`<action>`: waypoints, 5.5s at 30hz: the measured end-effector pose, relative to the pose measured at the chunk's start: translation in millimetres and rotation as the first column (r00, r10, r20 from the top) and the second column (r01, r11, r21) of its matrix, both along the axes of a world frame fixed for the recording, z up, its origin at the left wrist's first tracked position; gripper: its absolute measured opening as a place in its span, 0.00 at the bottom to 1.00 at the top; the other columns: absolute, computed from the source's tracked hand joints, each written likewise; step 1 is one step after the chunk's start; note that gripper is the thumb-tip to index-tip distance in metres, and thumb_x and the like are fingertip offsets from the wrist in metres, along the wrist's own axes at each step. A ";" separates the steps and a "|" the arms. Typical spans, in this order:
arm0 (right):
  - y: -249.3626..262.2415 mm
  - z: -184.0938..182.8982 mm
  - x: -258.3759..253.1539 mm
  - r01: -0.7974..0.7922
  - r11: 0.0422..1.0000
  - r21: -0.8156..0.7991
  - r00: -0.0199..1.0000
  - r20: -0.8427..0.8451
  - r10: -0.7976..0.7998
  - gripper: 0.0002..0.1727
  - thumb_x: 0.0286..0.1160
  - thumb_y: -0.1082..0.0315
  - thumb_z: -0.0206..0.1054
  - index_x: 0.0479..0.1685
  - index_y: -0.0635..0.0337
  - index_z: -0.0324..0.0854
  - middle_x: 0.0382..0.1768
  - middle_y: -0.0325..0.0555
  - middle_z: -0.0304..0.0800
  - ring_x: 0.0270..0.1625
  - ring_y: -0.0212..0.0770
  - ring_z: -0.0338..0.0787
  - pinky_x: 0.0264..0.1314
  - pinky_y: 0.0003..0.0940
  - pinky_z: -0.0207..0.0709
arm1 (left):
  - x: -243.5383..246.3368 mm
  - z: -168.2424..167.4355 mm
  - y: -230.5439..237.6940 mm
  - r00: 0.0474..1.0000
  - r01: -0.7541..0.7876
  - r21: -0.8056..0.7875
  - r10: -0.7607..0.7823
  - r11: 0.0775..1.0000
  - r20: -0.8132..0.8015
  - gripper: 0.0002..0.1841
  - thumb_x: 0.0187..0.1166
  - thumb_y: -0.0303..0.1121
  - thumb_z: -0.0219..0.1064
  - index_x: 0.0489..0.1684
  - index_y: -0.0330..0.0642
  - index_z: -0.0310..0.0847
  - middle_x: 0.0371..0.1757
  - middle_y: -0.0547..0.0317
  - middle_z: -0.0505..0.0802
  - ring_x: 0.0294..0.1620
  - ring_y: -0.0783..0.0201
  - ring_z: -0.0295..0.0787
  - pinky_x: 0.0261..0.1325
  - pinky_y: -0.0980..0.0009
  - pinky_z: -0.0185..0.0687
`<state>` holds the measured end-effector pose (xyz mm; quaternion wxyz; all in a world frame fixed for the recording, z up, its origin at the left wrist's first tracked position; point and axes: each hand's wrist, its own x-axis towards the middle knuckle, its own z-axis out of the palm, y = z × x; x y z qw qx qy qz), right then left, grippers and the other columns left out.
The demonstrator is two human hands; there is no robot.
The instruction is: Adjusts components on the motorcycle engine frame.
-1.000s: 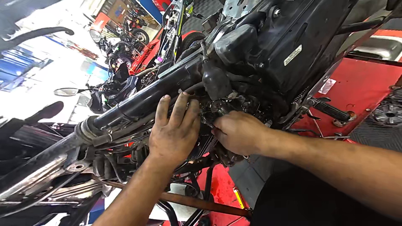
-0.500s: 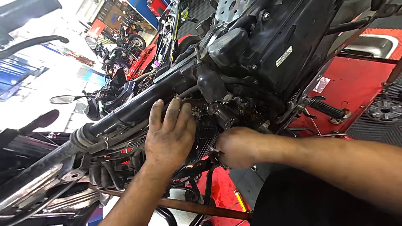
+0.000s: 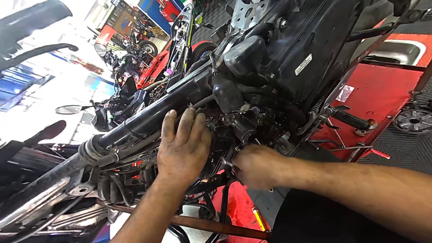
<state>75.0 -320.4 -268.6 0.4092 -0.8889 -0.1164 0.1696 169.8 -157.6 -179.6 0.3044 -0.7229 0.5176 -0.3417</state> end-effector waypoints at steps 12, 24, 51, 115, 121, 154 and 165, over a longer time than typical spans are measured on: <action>-48.4 74.4 38.3 0.077 0.997 -0.032 0.996 0.056 -0.075 0.20 0.84 0.60 0.59 0.19 0.52 0.80 0.14 0.40 0.77 0.16 0.38 0.76 0.19 0.42 0.70 | -0.6 -1.2 0.8 1.000 -0.017 0.003 0.017 1.000 0.002 0.11 0.81 0.26 0.59 0.45 0.43 0.91 0.69 0.54 0.89 0.82 0.47 0.75 0.88 0.38 0.54; 34.1 -15.5 14.0 0.111 0.990 0.091 0.993 0.023 -0.113 0.15 0.85 0.55 0.59 0.43 0.57 0.84 0.36 0.49 0.87 0.43 0.52 0.90 0.43 0.56 0.84 | 1.1 -0.5 -0.1 1.000 0.011 -0.001 -0.011 1.000 0.008 0.10 0.82 0.28 0.60 0.45 0.43 0.90 0.69 0.53 0.89 0.82 0.47 0.75 0.88 0.39 0.54; -30.2 90.2 35.0 0.050 0.966 -0.254 0.990 0.138 -0.015 0.11 0.78 0.63 0.65 0.26 0.52 0.79 0.23 0.41 0.79 0.25 0.42 0.82 0.22 0.47 0.75 | -0.1 -1.9 -0.1 1.000 -0.009 -0.046 0.008 0.999 -0.011 0.12 0.85 0.26 0.56 0.50 0.40 0.90 0.69 0.53 0.89 0.82 0.48 0.76 0.89 0.39 0.54; -31.6 101.0 36.8 0.104 0.958 -0.268 0.990 0.120 -0.073 0.15 0.79 0.62 0.63 0.20 0.49 0.77 0.19 0.38 0.76 0.21 0.39 0.78 0.20 0.43 0.70 | -1.6 -0.5 -1.0 0.999 -0.028 -0.068 0.026 0.997 -0.034 0.13 0.85 0.26 0.56 0.43 0.40 0.90 0.66 0.52 0.90 0.80 0.47 0.76 0.90 0.39 0.51; 17.1 28.5 29.9 0.286 0.958 0.012 0.946 0.156 -0.284 0.11 0.79 0.57 0.66 0.32 0.51 0.85 0.29 0.42 0.87 0.35 0.45 0.90 0.31 0.50 0.83 | -1.5 1.9 -1.7 0.998 -0.047 -0.039 0.044 0.998 -0.054 0.09 0.82 0.29 0.61 0.42 0.44 0.90 0.67 0.53 0.89 0.81 0.46 0.74 0.90 0.37 0.48; 29.4 2.2 14.9 0.321 0.942 0.094 0.923 0.193 -0.333 0.14 0.86 0.53 0.59 0.40 0.50 0.84 0.29 0.40 0.85 0.35 0.42 0.90 0.34 0.45 0.83 | -2.8 2.0 -3.9 0.997 -0.069 -0.030 0.068 0.997 -0.029 0.09 0.81 0.30 0.63 0.38 0.45 0.91 0.66 0.53 0.91 0.80 0.46 0.76 0.89 0.37 0.49; -28.4 84.8 42.8 0.099 0.971 -0.217 0.985 0.157 -0.065 0.16 0.82 0.60 0.61 0.22 0.50 0.78 0.22 0.40 0.78 0.25 0.41 0.80 0.22 0.47 0.71 | -0.8 -0.8 -2.9 0.997 -0.072 -0.049 0.071 0.996 -0.022 0.12 0.82 0.26 0.58 0.41 0.43 0.91 0.67 0.56 0.90 0.81 0.48 0.75 0.90 0.39 0.49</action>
